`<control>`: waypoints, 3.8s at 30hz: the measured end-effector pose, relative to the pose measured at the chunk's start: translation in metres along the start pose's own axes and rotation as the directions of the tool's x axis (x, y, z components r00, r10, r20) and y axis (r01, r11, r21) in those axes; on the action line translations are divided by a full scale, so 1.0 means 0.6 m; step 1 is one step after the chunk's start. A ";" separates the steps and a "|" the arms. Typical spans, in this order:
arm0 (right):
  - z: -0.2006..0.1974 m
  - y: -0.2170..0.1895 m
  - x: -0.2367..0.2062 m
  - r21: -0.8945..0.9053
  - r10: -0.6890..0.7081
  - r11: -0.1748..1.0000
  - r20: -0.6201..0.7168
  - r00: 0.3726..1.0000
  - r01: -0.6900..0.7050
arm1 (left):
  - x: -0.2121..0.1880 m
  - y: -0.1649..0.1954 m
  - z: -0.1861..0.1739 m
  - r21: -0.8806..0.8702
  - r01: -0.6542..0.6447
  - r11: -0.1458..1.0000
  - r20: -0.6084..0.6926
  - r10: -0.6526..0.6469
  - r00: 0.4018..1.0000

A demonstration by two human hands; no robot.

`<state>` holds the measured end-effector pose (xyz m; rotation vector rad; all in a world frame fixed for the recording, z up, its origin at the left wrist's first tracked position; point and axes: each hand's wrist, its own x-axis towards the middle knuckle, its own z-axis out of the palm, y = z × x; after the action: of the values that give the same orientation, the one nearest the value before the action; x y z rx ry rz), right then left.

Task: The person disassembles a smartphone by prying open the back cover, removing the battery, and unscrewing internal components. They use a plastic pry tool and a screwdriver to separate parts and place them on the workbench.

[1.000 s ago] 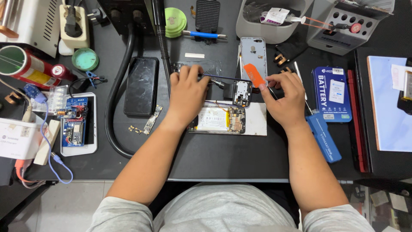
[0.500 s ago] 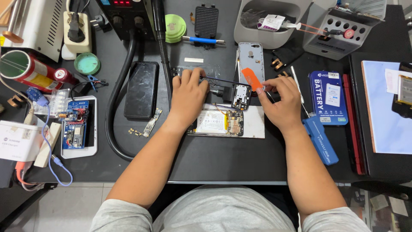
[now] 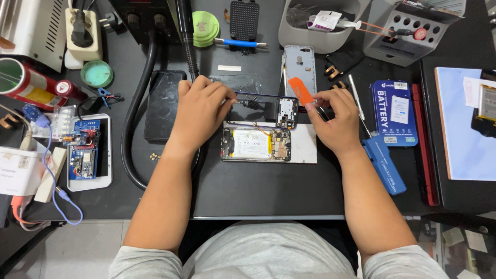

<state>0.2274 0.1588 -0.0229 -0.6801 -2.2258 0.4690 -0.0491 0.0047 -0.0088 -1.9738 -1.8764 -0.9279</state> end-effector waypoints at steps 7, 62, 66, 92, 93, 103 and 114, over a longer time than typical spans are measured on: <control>-0.001 -0.015 0.001 0.008 -0.018 1.000 -0.002 1.000 0.018 | 0.007 0.011 -0.012 -0.117 -0.008 0.993 -0.064 0.001 0.998; 0.015 -0.014 -0.008 -0.016 -0.133 0.991 -0.009 0.991 0.132 | -0.009 0.101 0.066 -0.008 -0.257 0.966 0.243 0.251 0.937; 0.015 -0.014 -0.008 -0.015 -0.114 0.993 0.002 0.993 0.114 | -0.008 0.104 0.066 0.015 -0.270 0.963 0.268 0.256 0.929; 0.018 -0.002 -0.006 -0.016 -0.125 0.992 0.029 0.992 0.125 | 0.004 0.157 0.083 0.233 -0.457 0.859 0.354 0.363 0.862; 0.018 -0.001 -0.006 -0.014 -0.124 0.992 0.029 0.992 0.124 | 0.003 0.156 0.083 0.246 -0.472 0.846 0.371 0.368 0.853; 0.018 0.001 -0.007 0.015 -0.120 0.993 0.026 0.992 0.120 | 0.016 0.124 0.065 0.162 -0.339 0.927 0.260 0.291 0.921; 0.018 0.007 -0.008 0.007 -0.097 0.995 -0.010 0.995 0.097 | 0.036 0.047 0.021 -0.120 -0.097 0.988 0.261 0.126 0.957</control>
<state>0.2237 0.1578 -0.0348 -0.5663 -2.2351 0.4234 -0.0195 0.0257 0.0011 -2.3454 -1.8591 -0.7751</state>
